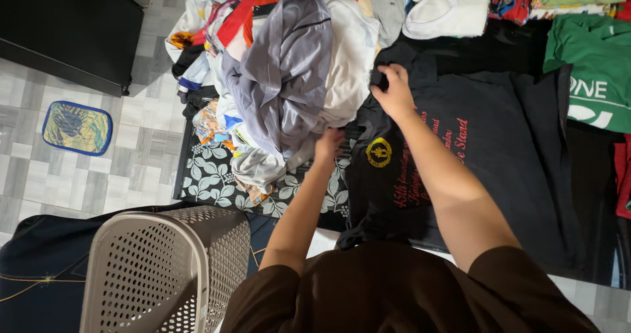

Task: The person folds a black t-shirt and a grey jersey on a table, smoothing the fabric by hand and placing them into neat stacks alongside other folded garments.

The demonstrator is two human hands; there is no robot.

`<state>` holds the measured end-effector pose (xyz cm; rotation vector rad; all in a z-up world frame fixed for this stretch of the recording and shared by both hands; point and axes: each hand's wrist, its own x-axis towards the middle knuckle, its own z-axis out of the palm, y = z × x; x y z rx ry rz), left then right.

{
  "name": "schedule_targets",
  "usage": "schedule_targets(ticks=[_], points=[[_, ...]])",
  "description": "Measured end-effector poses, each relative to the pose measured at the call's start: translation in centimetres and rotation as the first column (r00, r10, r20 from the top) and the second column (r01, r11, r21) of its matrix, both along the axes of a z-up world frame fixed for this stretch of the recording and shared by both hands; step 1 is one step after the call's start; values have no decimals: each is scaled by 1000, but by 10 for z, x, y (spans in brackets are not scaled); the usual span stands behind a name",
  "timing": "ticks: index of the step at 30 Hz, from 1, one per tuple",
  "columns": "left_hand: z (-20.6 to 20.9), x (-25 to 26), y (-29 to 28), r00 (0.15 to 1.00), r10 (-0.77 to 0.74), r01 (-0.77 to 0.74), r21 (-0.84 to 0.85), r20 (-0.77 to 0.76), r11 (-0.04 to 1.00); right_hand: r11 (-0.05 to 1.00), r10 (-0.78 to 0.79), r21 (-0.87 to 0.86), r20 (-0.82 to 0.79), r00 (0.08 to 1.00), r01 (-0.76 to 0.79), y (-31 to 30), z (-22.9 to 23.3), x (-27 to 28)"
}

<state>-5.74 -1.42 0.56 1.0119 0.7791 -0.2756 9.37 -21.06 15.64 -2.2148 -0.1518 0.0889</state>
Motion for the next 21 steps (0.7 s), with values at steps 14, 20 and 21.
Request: schedule_targets(ticks=[14, 20, 21], points=[[55, -36, -44, 767, -454, 423, 176, 453, 889, 991, -14, -128, 138, 990, 31, -26, -23, 4], [156, -44, -19, 675, -737, 510, 697, 38, 503, 910, -186, 402, 182, 965, 100, -43, 4, 37], [175, -48, -10, 601, -755, 533, 836, -263, 133, 855, -166, 486, -76, 983, 182, -45, 9, 39]])
